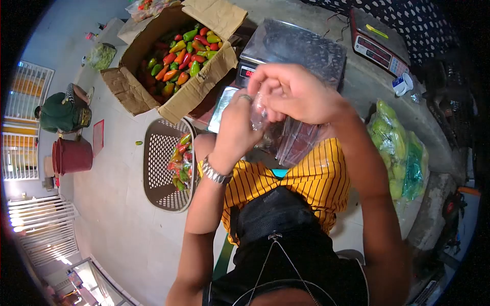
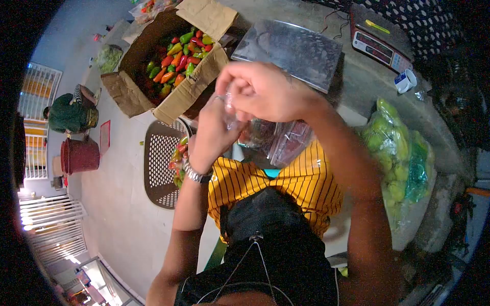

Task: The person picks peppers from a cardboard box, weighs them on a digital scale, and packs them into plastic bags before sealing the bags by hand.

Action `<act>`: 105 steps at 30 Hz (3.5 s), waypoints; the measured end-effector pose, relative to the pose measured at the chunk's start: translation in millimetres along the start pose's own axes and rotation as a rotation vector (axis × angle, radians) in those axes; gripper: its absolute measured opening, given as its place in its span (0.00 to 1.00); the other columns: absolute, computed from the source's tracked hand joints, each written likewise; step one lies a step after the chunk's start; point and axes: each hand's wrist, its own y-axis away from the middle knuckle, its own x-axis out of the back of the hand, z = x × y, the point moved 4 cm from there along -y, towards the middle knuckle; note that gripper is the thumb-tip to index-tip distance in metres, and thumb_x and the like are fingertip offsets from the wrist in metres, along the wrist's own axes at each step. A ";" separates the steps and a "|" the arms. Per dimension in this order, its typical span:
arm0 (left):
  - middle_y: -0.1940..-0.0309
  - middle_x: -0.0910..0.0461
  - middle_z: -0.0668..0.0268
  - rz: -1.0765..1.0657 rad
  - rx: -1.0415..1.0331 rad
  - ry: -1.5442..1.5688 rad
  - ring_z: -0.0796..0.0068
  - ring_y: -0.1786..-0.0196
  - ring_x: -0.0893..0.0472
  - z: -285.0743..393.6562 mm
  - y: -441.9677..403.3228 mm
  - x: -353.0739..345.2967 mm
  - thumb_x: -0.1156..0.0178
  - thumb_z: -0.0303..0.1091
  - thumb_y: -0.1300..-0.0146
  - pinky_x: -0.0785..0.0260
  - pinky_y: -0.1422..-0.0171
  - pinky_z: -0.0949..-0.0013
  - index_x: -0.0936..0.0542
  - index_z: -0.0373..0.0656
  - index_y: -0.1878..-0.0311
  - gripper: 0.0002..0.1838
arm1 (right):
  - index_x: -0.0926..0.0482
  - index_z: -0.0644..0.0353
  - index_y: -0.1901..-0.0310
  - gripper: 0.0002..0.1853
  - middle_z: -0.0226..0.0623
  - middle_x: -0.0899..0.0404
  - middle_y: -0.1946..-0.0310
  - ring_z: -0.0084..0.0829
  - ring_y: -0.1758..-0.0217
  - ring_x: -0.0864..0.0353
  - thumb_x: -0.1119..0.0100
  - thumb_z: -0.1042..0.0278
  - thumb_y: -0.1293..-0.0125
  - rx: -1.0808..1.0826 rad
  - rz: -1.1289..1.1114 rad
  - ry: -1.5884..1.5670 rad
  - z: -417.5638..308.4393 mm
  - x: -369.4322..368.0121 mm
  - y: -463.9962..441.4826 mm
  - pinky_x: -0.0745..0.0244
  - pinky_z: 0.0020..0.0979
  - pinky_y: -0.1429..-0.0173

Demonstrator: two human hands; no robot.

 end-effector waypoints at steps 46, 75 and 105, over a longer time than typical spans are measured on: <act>0.52 0.14 0.57 -0.656 0.398 1.432 0.61 0.36 0.21 -26.4 102.5 -59.3 0.34 0.35 0.29 0.31 0.29 0.56 0.15 0.36 0.60 0.10 | 0.33 0.48 0.74 0.24 0.17 0.46 0.86 0.15 0.86 0.49 0.43 0.45 0.21 -0.039 0.530 -0.984 97.7 -24.5 42.4 0.55 0.24 0.80; 0.53 0.15 0.65 -0.653 0.834 1.119 0.77 0.50 0.18 -56.3 141.1 -35.8 0.41 0.33 0.23 0.25 0.43 0.71 0.17 0.32 0.49 0.13 | 0.21 0.57 0.58 0.14 0.44 0.17 0.58 0.47 0.53 0.14 0.37 0.53 0.28 0.047 0.249 0.974 105.4 -110.2 56.5 0.21 0.50 0.46; 0.57 0.12 0.60 -0.399 0.622 1.294 0.72 0.54 0.15 -29.3 68.8 -33.2 0.37 0.21 0.29 0.23 0.45 0.70 0.11 0.32 0.57 0.06 | 0.16 0.54 0.50 0.14 0.30 0.15 0.55 0.30 0.58 0.15 0.42 0.53 0.23 -0.346 0.519 -1.201 264.7 -86.6 98.4 0.18 0.36 0.51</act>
